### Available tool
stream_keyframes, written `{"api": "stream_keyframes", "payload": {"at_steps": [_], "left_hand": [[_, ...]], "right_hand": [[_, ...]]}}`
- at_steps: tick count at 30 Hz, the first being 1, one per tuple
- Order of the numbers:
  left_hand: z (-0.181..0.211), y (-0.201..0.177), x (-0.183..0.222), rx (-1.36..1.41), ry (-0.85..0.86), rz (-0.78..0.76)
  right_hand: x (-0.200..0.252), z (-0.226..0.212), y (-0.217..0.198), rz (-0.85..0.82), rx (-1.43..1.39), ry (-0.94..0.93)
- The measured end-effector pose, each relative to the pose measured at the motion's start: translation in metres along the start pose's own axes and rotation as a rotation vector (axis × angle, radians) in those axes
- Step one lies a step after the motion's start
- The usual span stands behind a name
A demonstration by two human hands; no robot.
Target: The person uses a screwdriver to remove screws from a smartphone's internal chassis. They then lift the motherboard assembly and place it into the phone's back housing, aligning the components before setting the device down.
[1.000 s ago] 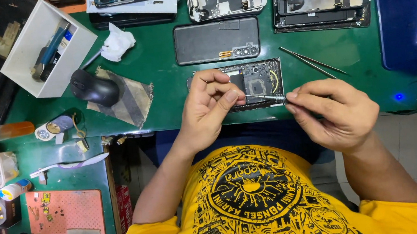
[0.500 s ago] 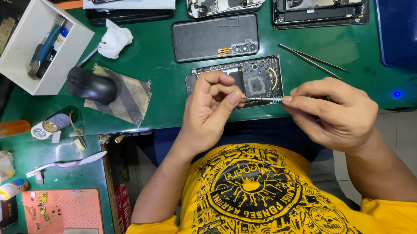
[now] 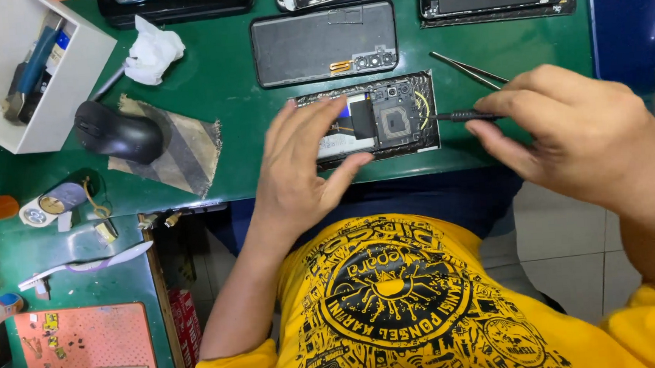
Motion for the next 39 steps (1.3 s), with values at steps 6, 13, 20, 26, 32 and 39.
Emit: {"api": "stream_keyframes", "payload": {"at_steps": [6, 13, 20, 26, 32, 39], "left_hand": [[-0.025, 0.0, 0.012, -0.213, -0.08, 0.003], [-0.021, 0.002, 0.007, -0.242, -0.059, -0.034], [-0.02, 0.002, 0.005, -0.238, -0.056, -0.052], [-0.019, 0.002, 0.005, -0.244, -0.048, -0.043], [-0.02, 0.002, 0.006, -0.259, -0.045, -0.039], [-0.02, 0.001, 0.005, -0.253, -0.052, -0.046]], "right_hand": [[-0.019, -0.007, -0.006, -0.01, 0.295, -0.154], [-0.028, -0.007, 0.013, -0.175, 0.307, -0.184], [-0.033, -0.008, 0.017, -0.193, 0.342, -0.199], [-0.04, -0.014, 0.018, -0.241, 0.396, -0.223], [-0.047, -0.022, 0.022, -0.314, 0.44, -0.257], [-0.063, -0.031, 0.021, -0.404, 0.563, -0.261]]}}
Point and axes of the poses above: each hand's wrist, its own x-axis away from the middle knuckle, its own y-axis out of the palm, z = x × y, the point moved 9 cm from there along -x, towards the middle knuckle, and after that the axes turned 6 degrees about -x, right-handed, at the moved point
